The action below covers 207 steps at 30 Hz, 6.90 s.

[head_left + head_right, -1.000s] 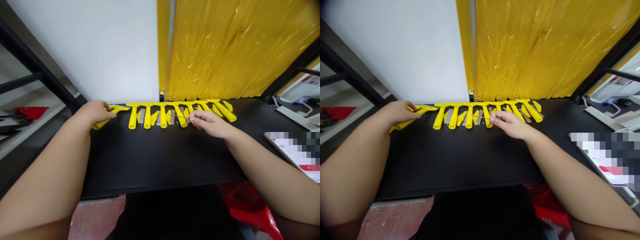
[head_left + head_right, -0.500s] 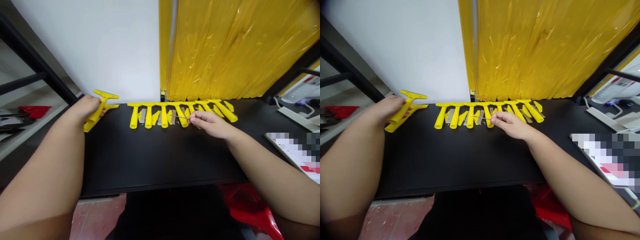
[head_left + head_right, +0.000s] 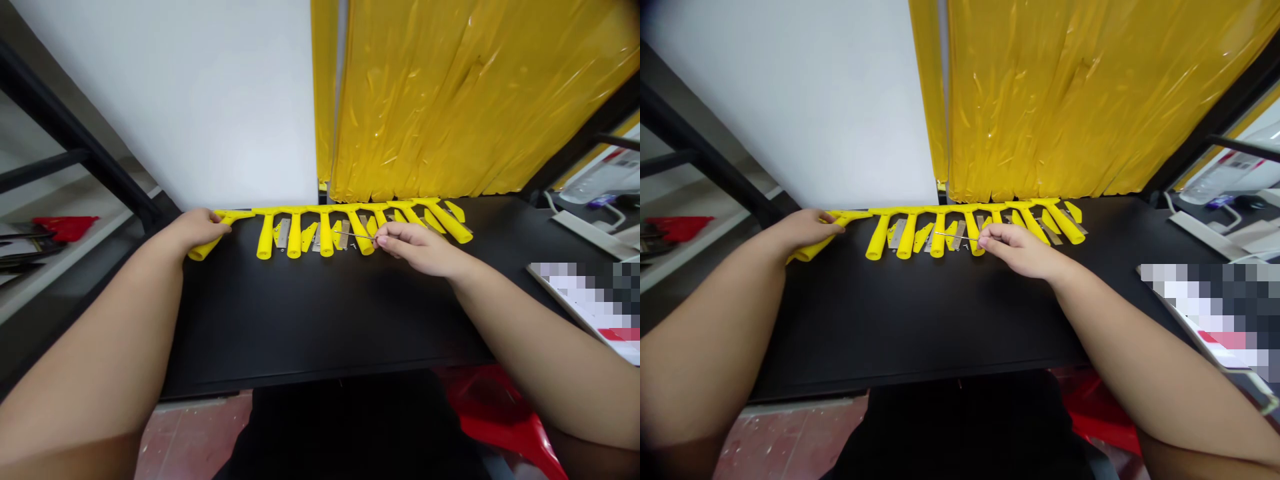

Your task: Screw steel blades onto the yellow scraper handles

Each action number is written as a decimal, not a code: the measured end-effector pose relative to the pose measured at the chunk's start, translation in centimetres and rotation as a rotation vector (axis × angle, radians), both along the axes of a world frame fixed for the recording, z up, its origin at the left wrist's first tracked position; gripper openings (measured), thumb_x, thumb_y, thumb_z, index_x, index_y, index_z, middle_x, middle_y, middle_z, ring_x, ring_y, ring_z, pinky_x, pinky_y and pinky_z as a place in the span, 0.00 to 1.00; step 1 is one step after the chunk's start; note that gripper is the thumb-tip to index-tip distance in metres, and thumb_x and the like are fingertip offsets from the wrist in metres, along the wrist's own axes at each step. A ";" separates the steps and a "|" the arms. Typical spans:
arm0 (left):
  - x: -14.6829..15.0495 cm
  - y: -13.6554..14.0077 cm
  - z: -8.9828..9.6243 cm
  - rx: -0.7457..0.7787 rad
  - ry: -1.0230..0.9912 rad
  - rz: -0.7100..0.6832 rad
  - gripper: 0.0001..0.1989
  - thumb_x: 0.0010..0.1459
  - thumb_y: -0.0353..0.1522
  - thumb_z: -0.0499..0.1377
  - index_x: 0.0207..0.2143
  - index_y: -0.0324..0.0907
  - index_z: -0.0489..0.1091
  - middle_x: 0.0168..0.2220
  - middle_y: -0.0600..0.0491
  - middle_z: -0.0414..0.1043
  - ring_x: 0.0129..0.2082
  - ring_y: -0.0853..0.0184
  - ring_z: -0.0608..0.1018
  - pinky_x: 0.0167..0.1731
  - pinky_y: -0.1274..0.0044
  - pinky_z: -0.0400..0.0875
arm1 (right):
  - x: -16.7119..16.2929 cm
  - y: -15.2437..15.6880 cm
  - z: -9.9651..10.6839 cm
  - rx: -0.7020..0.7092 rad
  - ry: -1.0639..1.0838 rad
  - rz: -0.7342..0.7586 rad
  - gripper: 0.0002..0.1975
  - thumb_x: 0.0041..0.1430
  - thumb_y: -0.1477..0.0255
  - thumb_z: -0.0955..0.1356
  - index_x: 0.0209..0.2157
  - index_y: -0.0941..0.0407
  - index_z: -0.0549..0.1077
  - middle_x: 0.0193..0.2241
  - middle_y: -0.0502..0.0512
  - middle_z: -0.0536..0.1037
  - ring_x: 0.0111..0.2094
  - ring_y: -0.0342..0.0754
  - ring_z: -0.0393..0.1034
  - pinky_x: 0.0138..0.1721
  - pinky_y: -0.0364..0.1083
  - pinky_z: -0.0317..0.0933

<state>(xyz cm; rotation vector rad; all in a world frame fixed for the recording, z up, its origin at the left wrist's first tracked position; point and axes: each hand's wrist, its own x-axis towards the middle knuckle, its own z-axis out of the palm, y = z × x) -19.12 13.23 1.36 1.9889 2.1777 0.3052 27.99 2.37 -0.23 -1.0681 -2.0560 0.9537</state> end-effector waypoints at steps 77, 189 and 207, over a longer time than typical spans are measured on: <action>15.1 -10.3 -0.8 0.017 -0.354 -1.005 0.06 0.59 0.35 0.63 0.36 0.42 0.77 0.32 0.53 0.79 0.29 0.68 0.76 0.31 0.75 0.70 | 7.5 0.9 1.6 -0.328 -0.629 0.085 0.15 0.56 0.58 0.75 0.39 0.53 0.84 0.32 0.52 0.82 0.34 0.50 0.75 0.36 0.48 0.66; 8.4 -16.2 -4.6 0.116 -0.199 -0.775 0.12 0.76 0.38 0.51 0.46 0.46 0.73 0.62 0.46 0.73 0.65 0.58 0.75 0.65 0.65 0.71 | -2.4 -2.6 0.1 0.258 -0.307 0.341 0.13 0.54 0.80 0.72 0.41 0.53 0.75 0.40 0.53 0.78 0.40 0.50 0.72 0.42 0.48 0.65; 19.9 -12.1 -5.0 0.265 -0.174 -1.376 0.12 0.72 0.25 0.52 0.48 0.41 0.74 0.60 0.40 0.77 0.67 0.55 0.76 0.65 0.62 0.73 | 1.6 0.2 -0.1 0.345 0.010 0.047 0.12 0.55 0.76 0.74 0.42 0.53 0.75 0.39 0.52 0.78 0.35 0.48 0.67 0.40 0.49 0.61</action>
